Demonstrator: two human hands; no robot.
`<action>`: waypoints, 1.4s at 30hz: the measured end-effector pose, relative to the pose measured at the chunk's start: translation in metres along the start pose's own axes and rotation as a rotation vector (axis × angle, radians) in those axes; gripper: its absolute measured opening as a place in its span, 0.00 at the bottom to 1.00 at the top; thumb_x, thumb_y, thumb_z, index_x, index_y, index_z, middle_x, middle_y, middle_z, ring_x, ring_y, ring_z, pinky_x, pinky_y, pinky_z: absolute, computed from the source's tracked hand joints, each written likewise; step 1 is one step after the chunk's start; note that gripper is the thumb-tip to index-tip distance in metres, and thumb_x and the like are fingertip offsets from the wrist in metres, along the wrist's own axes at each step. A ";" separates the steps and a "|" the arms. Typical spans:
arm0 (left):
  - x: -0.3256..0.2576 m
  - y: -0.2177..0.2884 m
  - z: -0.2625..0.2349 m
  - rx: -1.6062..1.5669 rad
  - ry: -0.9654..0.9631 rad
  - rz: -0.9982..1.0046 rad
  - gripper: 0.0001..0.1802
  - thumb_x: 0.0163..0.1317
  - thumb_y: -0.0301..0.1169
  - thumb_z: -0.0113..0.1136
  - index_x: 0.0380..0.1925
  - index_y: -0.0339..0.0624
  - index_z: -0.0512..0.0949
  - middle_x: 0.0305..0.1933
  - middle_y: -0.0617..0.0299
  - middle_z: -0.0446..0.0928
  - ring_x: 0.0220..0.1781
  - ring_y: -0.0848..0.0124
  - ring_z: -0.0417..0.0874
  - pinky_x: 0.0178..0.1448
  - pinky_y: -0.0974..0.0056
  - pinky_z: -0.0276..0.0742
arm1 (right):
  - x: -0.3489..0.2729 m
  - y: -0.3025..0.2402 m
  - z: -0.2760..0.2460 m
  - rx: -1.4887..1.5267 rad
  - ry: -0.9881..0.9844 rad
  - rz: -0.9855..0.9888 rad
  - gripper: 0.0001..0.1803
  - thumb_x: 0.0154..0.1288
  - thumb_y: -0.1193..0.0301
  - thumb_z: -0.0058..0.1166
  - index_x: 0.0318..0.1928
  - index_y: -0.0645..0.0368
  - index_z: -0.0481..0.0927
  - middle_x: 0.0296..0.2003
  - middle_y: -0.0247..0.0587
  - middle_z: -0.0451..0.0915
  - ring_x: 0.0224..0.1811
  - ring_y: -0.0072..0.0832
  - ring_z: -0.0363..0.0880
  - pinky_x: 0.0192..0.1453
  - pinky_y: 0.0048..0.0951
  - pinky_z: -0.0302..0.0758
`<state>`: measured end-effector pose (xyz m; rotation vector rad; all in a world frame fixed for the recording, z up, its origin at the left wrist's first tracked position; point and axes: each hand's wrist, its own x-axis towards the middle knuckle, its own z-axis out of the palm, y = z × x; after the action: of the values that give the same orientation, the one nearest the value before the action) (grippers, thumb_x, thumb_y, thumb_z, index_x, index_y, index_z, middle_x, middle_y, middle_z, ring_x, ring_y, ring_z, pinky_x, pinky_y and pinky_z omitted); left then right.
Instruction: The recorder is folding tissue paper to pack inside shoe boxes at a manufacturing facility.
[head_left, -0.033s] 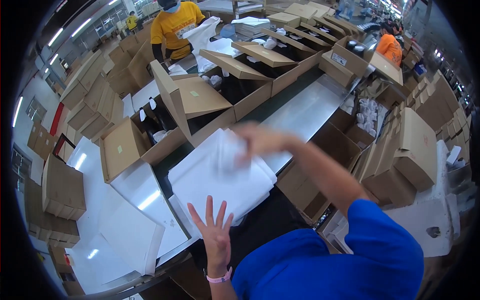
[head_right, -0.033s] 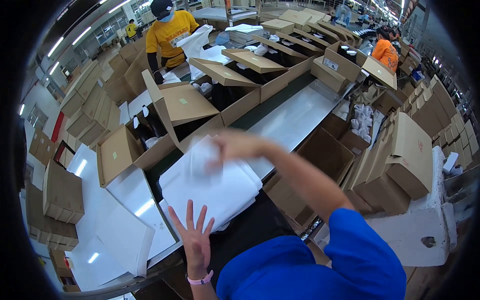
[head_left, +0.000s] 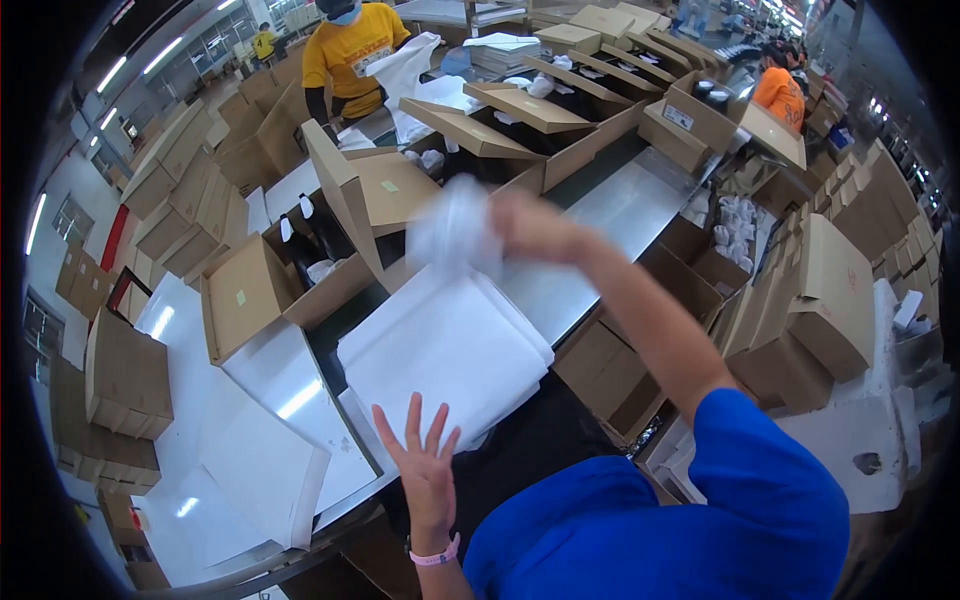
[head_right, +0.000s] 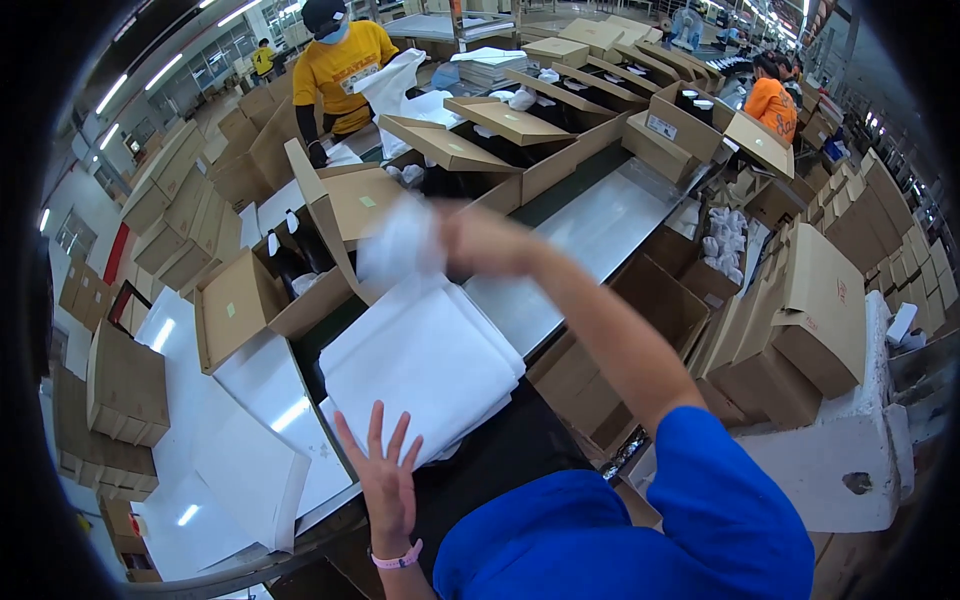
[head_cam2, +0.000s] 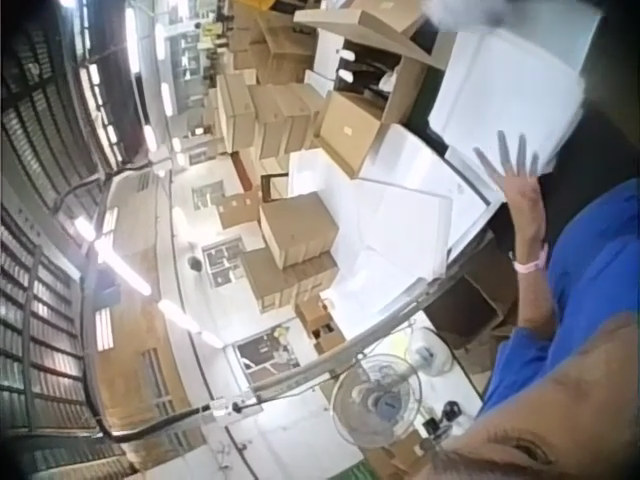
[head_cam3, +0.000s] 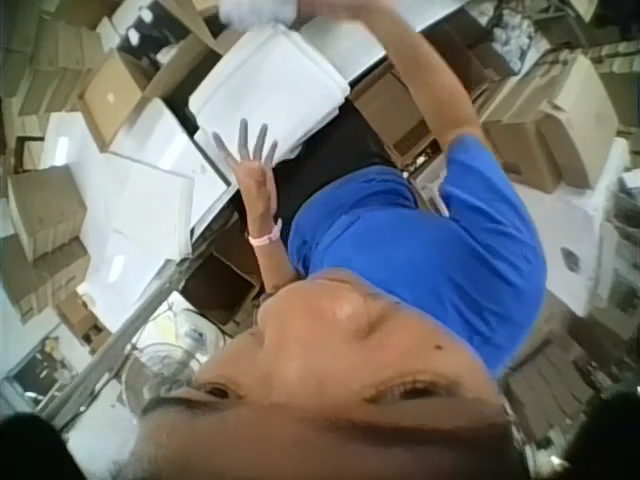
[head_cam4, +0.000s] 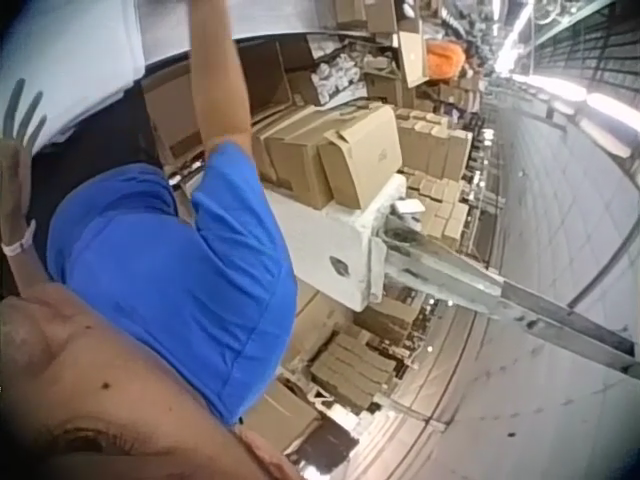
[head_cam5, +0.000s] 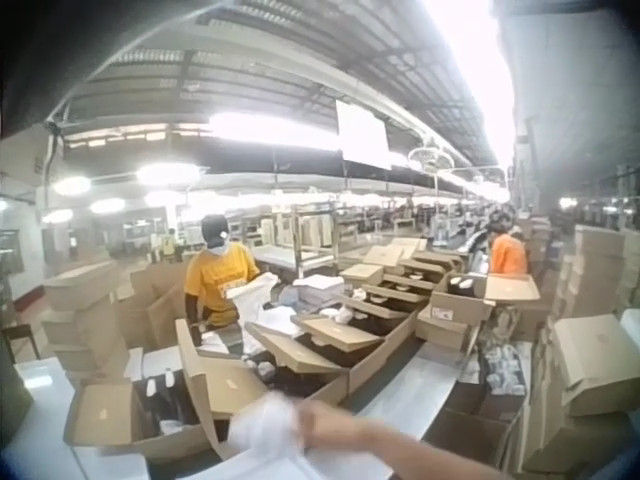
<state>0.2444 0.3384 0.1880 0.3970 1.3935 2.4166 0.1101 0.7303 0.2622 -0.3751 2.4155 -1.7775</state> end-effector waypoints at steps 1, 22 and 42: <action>0.000 0.007 -0.008 0.087 0.065 -0.035 0.66 0.77 0.54 0.76 0.96 0.59 0.36 0.92 0.45 0.60 0.86 0.49 0.75 0.86 0.40 0.73 | 0.017 -0.012 -0.033 0.672 0.187 -0.119 0.31 0.90 0.48 0.54 0.77 0.56 0.76 0.74 0.51 0.81 0.73 0.38 0.83 0.77 0.51 0.84; -0.018 0.008 -0.414 1.881 0.572 -0.328 0.39 0.89 0.50 0.56 0.93 0.55 0.61 0.98 0.45 0.52 0.98 0.31 0.45 0.92 0.20 0.40 | -0.095 0.233 0.101 -0.927 0.829 0.289 0.31 0.80 0.63 0.59 0.77 0.60 0.77 0.82 0.57 0.74 0.88 0.61 0.64 0.94 0.59 0.56; 0.028 0.051 -0.406 1.408 1.024 0.213 0.03 0.71 0.32 0.76 0.41 0.48 0.93 0.46 0.50 0.86 0.54 0.47 0.88 0.63 0.49 0.83 | -0.091 0.258 0.106 -1.072 0.788 0.209 0.28 0.84 0.63 0.54 0.78 0.57 0.78 0.83 0.49 0.73 0.89 0.55 0.62 0.94 0.55 0.56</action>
<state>0.0525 0.0082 0.0378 -0.5642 3.4562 1.2276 0.1903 0.7294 -0.0198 0.6203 3.5712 -0.3860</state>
